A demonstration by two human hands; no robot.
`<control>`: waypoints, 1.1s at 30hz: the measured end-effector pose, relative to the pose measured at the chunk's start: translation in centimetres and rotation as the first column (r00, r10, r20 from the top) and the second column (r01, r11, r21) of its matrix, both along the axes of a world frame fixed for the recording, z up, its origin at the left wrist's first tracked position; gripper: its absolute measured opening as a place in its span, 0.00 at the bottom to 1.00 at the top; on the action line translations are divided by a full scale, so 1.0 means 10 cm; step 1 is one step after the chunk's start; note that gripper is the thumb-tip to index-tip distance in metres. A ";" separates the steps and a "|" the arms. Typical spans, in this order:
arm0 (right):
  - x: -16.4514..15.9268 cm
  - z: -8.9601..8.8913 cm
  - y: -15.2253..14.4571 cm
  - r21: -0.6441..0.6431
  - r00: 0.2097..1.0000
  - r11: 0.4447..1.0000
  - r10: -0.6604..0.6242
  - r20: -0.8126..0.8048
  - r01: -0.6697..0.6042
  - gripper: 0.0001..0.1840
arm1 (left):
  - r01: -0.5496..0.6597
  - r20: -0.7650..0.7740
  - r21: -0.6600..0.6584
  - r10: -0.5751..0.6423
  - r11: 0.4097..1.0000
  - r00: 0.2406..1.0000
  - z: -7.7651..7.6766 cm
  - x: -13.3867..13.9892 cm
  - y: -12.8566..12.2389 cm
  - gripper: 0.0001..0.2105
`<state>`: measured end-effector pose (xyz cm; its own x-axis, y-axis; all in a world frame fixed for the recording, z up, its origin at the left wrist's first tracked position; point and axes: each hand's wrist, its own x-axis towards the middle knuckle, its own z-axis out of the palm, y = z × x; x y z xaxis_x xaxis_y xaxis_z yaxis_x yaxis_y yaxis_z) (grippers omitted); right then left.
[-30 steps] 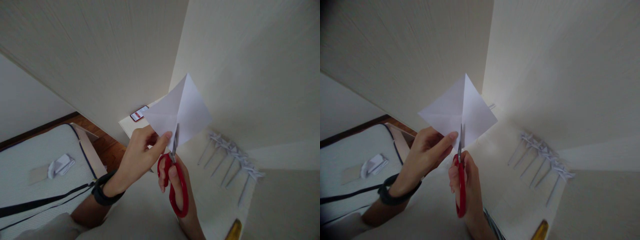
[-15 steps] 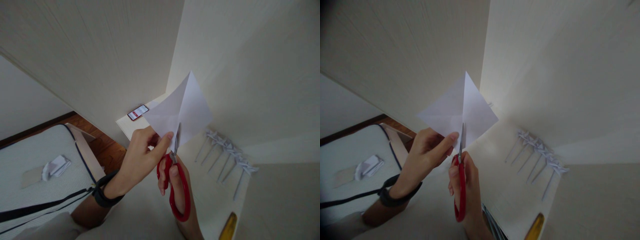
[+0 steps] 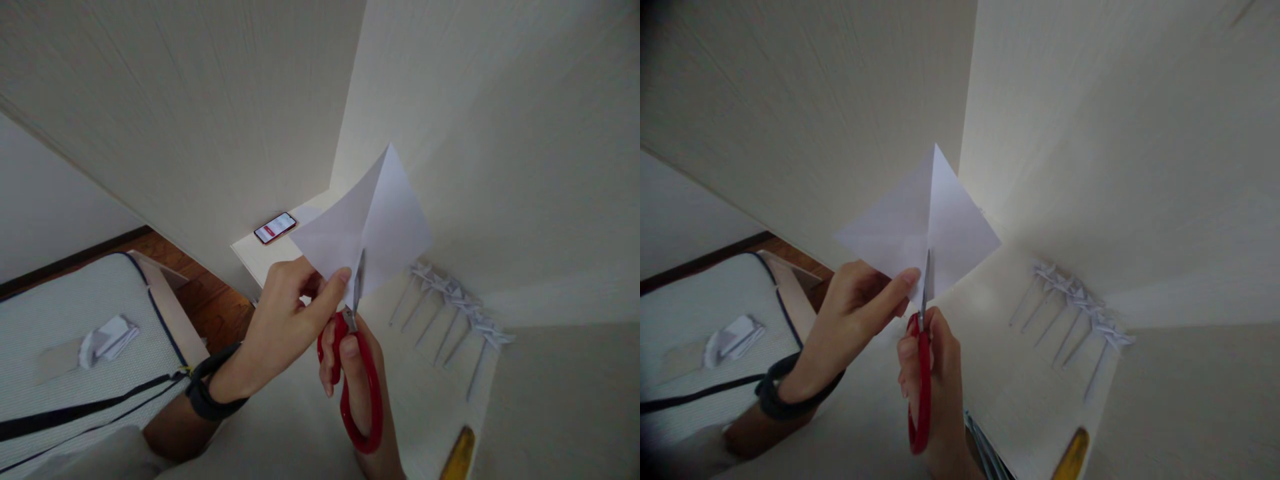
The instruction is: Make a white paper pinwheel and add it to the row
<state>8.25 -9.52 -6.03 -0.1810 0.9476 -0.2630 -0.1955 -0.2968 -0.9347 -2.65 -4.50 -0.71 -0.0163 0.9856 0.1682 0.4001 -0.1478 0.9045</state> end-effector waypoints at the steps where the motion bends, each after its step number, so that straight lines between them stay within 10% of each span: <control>1: 0.00 0.00 0.00 -0.001 1.000 1.000 0.002 -0.001 -0.002 0.25 | 0.002 0.000 -0.001 -0.002 1.000 1.000 0.00 0.00 -0.01 0.16; 33: -0.02 -0.02 -0.05 0.012 0.998 1.000 0.029 0.052 -0.029 0.23 | -0.015 0.032 0.022 0.015 1.000 0.999 0.03 -0.03 -0.05 0.17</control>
<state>8.01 -9.98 -6.18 -0.1949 0.9455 -0.2609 -0.1380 -0.2898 -0.9471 -2.91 -5.04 -0.39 -0.0368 0.9812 0.1896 0.3735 -0.1624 0.9133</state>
